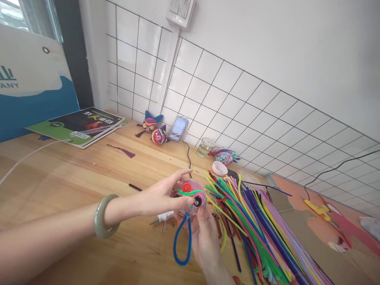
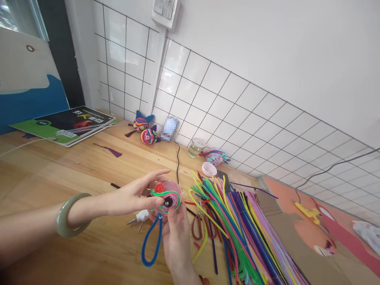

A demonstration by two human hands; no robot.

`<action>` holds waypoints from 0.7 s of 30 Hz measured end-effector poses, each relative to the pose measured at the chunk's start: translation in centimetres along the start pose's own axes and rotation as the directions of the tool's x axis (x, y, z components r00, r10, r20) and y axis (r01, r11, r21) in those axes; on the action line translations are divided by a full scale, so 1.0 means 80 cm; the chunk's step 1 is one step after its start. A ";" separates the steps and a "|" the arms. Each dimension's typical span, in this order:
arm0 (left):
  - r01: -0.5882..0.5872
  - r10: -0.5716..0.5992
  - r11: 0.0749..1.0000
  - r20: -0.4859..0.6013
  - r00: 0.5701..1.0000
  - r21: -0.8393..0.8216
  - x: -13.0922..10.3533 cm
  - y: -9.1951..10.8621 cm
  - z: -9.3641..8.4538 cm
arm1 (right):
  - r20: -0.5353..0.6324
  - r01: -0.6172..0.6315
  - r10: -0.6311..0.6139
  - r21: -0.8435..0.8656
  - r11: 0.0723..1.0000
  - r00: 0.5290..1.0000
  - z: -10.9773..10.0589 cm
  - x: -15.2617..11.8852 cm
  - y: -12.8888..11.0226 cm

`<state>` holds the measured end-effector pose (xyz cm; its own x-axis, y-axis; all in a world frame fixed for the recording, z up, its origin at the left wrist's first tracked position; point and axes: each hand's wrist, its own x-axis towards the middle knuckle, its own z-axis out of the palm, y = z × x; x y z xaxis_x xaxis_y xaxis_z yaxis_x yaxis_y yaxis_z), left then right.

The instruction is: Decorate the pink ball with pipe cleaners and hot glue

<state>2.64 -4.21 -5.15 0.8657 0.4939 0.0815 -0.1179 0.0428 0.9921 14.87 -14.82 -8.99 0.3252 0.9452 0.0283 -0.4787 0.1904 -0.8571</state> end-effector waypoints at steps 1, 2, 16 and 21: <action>0.009 -0.008 1.000 0.015 1.000 -0.013 0.000 0.001 0.000 | 0.000 0.006 -0.006 -0.004 1.000 1.000 0.000 0.000 0.000; 0.016 -0.016 1.000 0.019 1.000 -0.015 0.000 0.002 0.001 | 0.000 0.010 -0.010 -0.007 1.000 1.000 0.001 0.000 0.000; 0.020 -0.017 0.996 0.035 0.999 -0.086 0.003 0.004 -0.007 | -0.046 -0.139 0.144 0.106 0.985 0.988 -0.007 0.000 -0.009; 0.111 -0.122 0.974 -0.045 0.992 -0.197 0.008 0.011 -0.014 | -0.070 -0.194 0.208 0.163 0.967 0.976 -0.018 0.005 -0.007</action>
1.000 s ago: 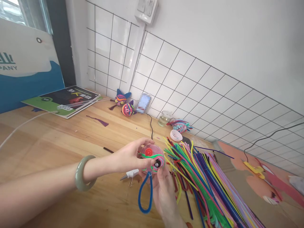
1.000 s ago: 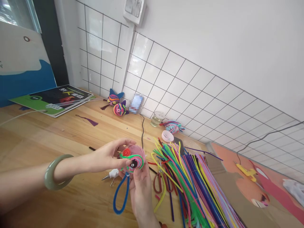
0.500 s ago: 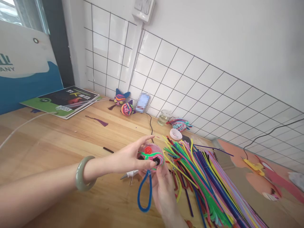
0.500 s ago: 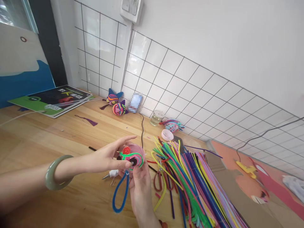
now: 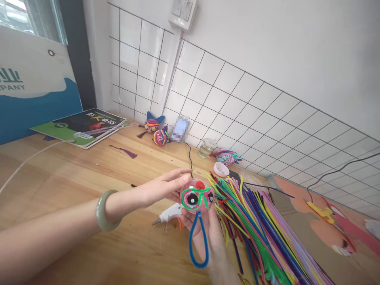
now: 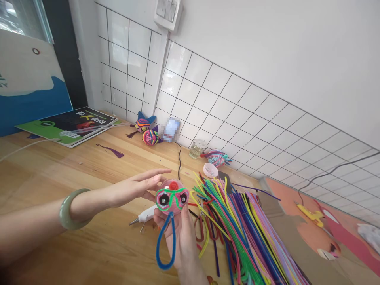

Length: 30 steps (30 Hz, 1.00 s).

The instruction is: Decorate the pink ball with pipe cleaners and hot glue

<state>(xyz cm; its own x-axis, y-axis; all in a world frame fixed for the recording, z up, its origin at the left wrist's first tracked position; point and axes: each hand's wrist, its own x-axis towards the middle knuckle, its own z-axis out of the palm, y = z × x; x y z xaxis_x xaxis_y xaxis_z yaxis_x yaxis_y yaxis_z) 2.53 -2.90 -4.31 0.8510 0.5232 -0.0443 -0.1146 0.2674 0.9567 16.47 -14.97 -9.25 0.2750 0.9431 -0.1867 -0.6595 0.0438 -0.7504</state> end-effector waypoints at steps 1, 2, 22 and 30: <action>-0.001 0.001 1.000 -0.028 1.000 -0.012 0.002 0.000 -0.001 | -0.007 -0.003 0.003 -0.001 1.000 1.000 -0.002 0.001 0.000; -0.014 0.013 1.000 -0.061 0.998 -0.014 0.004 -0.001 -0.003 | -0.014 -0.004 0.004 -0.008 1.000 1.000 -0.004 0.002 -0.001; -0.110 0.122 0.972 -0.047 0.991 0.208 0.008 0.004 -0.019 | 0.020 -0.028 0.027 0.021 0.999 0.999 -0.017 0.003 -0.010; -0.153 0.147 0.988 0.236 0.961 0.008 0.007 -0.008 -0.008 | 0.102 -0.021 0.032 -0.106 0.994 0.994 0.007 -0.009 -0.001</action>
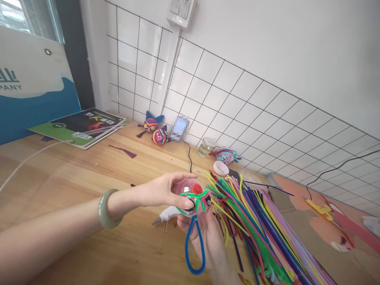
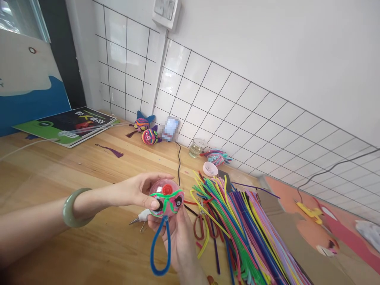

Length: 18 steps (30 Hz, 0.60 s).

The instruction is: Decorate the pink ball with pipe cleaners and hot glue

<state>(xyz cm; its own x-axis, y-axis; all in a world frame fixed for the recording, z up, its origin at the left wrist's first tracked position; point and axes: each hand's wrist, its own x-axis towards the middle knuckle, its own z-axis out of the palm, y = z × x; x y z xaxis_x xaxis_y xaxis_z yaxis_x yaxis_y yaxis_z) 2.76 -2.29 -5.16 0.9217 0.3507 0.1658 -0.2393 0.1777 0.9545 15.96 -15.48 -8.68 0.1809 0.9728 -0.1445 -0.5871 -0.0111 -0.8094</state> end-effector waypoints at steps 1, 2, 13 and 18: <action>-0.012 0.012 1.000 -0.022 1.000 -0.009 0.000 0.003 -0.002 | -0.023 0.021 -0.021 -0.003 1.000 1.000 0.001 0.000 -0.004; -0.024 0.023 1.000 -0.059 0.998 -0.019 0.001 0.007 -0.004 | -0.055 0.043 -0.043 -0.003 0.999 0.998 0.001 0.000 -0.009; -0.277 0.155 0.944 -0.498 0.853 -0.182 0.000 0.054 -0.062 | -0.355 0.326 -0.396 -0.243 0.914 0.847 -0.053 0.024 -0.043; -0.343 0.190 0.925 -0.580 0.792 -0.166 -0.004 0.063 -0.068 | -0.401 0.361 -0.467 -0.314 0.878 0.788 -0.068 0.027 -0.051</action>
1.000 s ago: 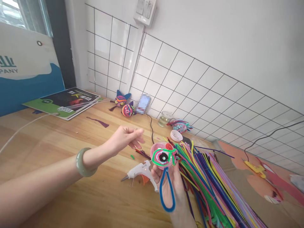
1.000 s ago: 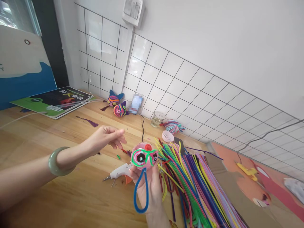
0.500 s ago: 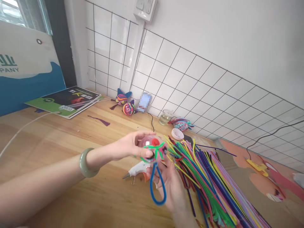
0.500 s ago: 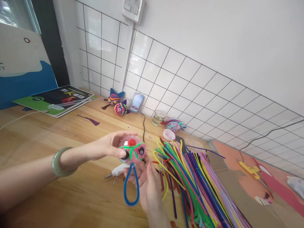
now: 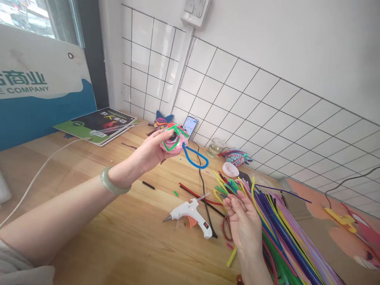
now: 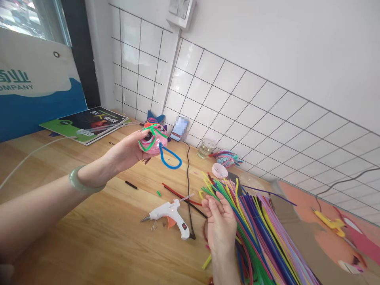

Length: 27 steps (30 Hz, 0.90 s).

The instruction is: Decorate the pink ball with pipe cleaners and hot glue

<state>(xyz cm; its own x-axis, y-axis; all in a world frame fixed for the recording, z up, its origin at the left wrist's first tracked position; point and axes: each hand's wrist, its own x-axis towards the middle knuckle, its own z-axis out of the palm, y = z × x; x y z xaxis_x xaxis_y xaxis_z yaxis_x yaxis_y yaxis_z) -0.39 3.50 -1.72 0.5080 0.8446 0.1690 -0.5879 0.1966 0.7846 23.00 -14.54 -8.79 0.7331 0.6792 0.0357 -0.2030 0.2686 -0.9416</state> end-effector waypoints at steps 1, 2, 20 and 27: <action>-0.008 0.008 1.000 -0.013 1.000 -0.006 0.000 0.001 0.000 | -0.011 0.014 -0.014 0.002 1.000 1.000 -0.002 0.003 -0.001; -0.016 0.015 1.000 -0.023 1.000 -0.012 0.000 0.002 0.001 | -0.020 0.027 -0.027 0.008 1.000 0.999 -0.005 0.006 -0.002; -0.048 0.050 0.998 0.052 0.997 -0.036 -0.006 -0.013 0.003 | 0.020 0.203 -0.202 -0.116 0.972 0.979 -0.026 0.025 0.015; -0.045 0.047 0.998 0.037 0.998 -0.053 -0.009 -0.014 0.009 | -0.107 0.406 -0.445 -0.263 0.875 0.889 -0.053 0.049 0.001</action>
<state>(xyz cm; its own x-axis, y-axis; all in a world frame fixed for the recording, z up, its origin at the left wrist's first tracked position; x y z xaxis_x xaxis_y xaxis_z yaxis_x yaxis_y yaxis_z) 0.33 2.31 -2.30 0.5027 0.8340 0.2277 -0.6428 0.1845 0.7435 28.59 -14.74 -10.13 0.8119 0.4113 0.4144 0.2903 0.3315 -0.8977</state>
